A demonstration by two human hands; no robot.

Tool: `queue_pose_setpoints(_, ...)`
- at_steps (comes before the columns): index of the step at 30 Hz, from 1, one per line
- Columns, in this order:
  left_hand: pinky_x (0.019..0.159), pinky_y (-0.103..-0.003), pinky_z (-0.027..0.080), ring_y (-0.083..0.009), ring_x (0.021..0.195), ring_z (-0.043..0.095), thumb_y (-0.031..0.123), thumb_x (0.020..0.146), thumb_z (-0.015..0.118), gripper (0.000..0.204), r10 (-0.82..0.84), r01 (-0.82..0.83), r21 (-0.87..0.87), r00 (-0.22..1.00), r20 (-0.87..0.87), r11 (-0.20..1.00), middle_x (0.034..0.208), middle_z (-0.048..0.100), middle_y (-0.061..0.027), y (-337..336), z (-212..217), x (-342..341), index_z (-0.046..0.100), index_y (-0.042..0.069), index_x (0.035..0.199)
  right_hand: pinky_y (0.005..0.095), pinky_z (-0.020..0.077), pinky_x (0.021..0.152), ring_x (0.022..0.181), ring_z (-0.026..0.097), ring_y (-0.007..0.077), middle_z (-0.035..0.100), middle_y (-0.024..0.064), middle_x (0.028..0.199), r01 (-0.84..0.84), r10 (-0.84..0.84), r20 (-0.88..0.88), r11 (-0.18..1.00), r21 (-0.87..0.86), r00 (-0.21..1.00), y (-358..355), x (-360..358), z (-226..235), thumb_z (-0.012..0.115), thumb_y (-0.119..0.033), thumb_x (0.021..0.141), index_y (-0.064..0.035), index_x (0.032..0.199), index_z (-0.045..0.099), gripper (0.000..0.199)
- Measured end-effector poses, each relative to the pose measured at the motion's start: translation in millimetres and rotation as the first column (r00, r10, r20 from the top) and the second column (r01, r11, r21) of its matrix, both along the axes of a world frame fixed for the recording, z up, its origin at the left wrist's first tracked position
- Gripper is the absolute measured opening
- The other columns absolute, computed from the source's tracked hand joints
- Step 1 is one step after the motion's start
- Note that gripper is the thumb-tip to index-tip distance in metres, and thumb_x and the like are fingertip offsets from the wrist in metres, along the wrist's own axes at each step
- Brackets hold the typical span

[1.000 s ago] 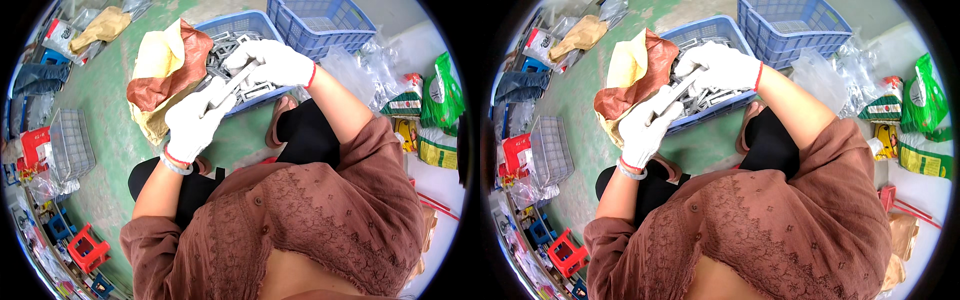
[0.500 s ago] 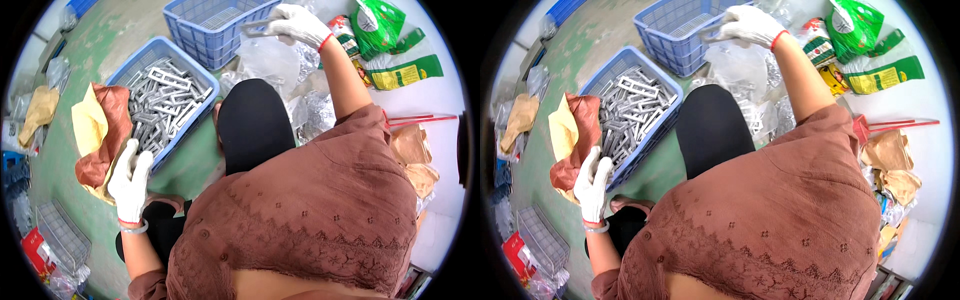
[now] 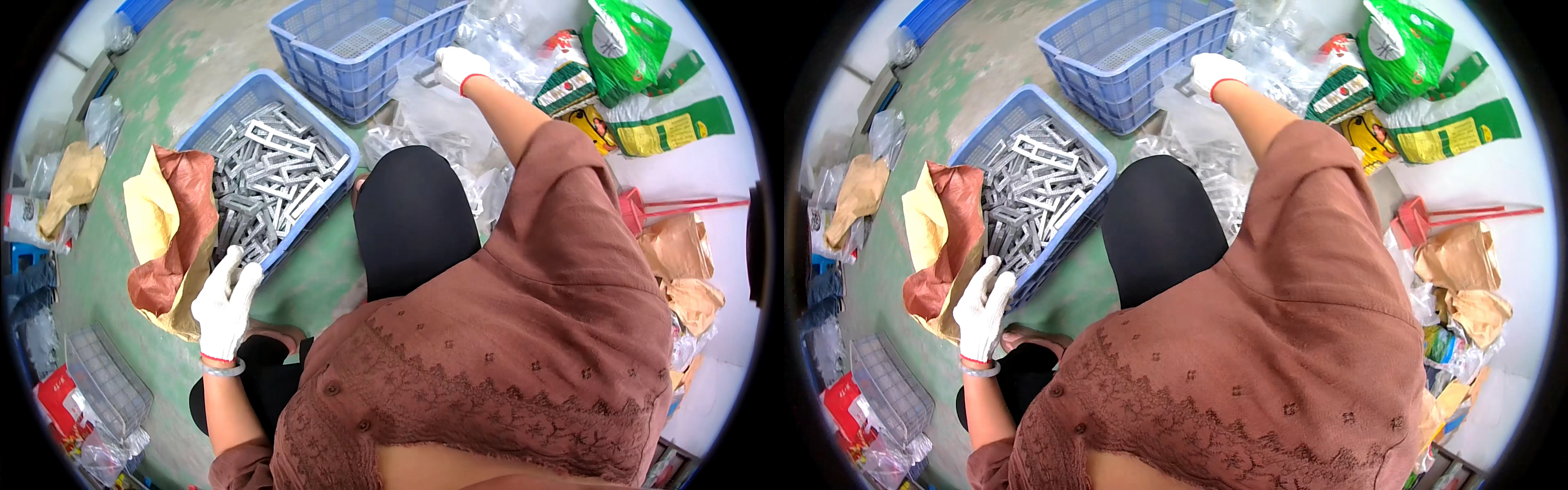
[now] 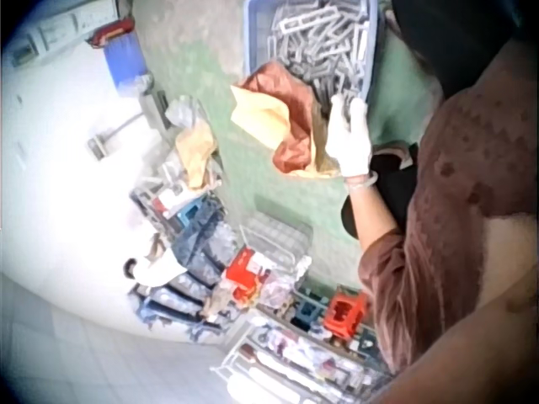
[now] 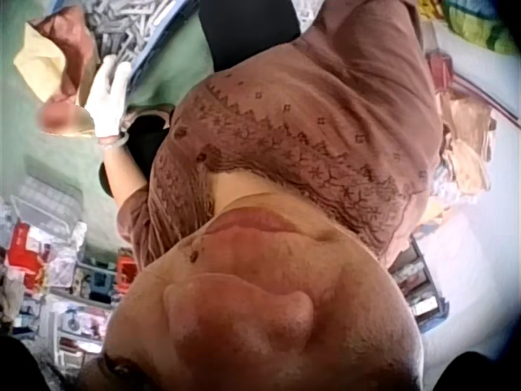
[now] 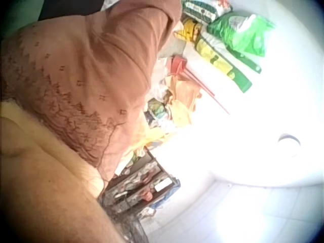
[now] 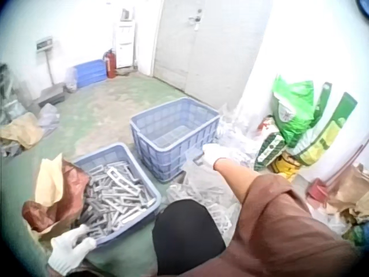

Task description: The person sits on the floor and sorts small metal parts, transferring them from a large sack into a blue plastic crate. They also handle plastic bags and inspect individual metal pieces before placing them into the crate.

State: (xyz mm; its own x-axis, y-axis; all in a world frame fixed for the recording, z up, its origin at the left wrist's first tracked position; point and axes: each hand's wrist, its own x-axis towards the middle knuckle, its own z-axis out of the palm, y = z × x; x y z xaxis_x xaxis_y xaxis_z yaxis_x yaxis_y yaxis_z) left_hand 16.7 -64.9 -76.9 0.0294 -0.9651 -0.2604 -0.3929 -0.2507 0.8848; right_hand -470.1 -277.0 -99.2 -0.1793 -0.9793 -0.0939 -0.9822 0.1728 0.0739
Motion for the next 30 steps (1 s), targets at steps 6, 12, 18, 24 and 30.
queue_pose_setpoints(6, 0.083, -0.027, 0.052, -0.0127, 0.089, 0.066, 0.028, 0.084, 0.076, 0.05, -0.067, 0.094, -0.083, 0.957, 0.283, 0.992, 0.102, 0.072, -0.014, -0.2, -15.1, 14.8, 0.064, -0.003, 0.122, 0.0423, 0.0493, 0.092, 0.114, 0.061, 0.0348, 0.061, 0.0173, 0.129, 0.186, -0.125, -0.218, 0.941, 0.283, 0.968, -18.6, -45.4, -65.6, 0.047, -0.037, 0.089, -0.0158, 0.132, 0.059, 0.049)
queue_pose_setpoints(12, 0.077, -0.026, 0.051, -0.0118, 0.081, 0.065, 0.036, 0.083, 0.077, 0.054, -0.128, 0.123, 0.037, 0.944, 0.305, 0.992, 0.093, 0.072, -0.0112, -0.9, -4.3, 13.2, 0.064, -0.001, 0.121, 0.044, 0.0526, 0.088, 0.107, 0.065, 0.0348, 0.065, 0.0196, 0.119, -0.064, 0.243, -0.314, 0.871, 0.487, 0.918, -32.7, -1.3, -12.1, 0.056, -0.02, 0.084, -0.0044, 0.119, 0.066, 0.04)
queue_pose_setpoints(18, 0.08, -0.025, 0.051, -0.0109, 0.085, 0.064, 0.036, 0.082, 0.078, 0.056, -0.179, 0.179, 0.035, 0.91, 0.375, 0.983, 0.101, 0.072, -0.0096, -5.3, -6.0, 14.2, 0.064, 0.001, 0.124, 0.0457, 0.0533, 0.078, 0.092, 0.067, 0.0385, 0.07, 0.0189, 0.099, -0.624, 0.628, 0.046, 0.759, 0.186, 0.777, -42.2, 166.1, 21.4, 0.061, -0.033, 0.076, -0.0075, 0.101, 0.07, 0.036)
queue_pose_setpoints(24, 0.079, -0.025, 0.05, -0.0115, 0.082, 0.063, 0.041, 0.082, 0.076, 0.059, -0.215, 0.251, -0.009, 0.848, 0.484, 0.968, 0.095, 0.071, -0.0068, -8.0, -12.4, 24.5, 0.063, 0.003, 0.126, 0.0376, 0.0575, 0.07, 0.079, 0.07, 0.0312, 0.071, 0.0189, 0.101, -0.55, 0.357, 0.425, 0.633, 0.545, 0.832, -81.1, 264.5, -88.5, 0.08, -0.035, 0.066, 0.0029, 0.106, 0.069, 0.056)
queue_pose_setpoints(30, 0.079, -0.029, 0.05, -0.0185, 0.085, 0.064, 0.047, 0.086, 0.069, 0.058, -0.26, 0.233, 0.117, 0.84, 0.476, 0.965, 0.093, 0.069, -0.0089, -6.8, -10.2, 38.3, 0.062, 0.005, 0.126, 0.0415, 0.0537, 0.086, 0.1, 0.068, 0.0344, 0.068, 0.0269, 0.108, -0.276, 0.127, 0.499, 0.931, 0.238, 0.857, -32.4, 273.3, -145.7, 0.082, -0.036, 0.059, 0.0066, 0.105, 0.068, 0.064)
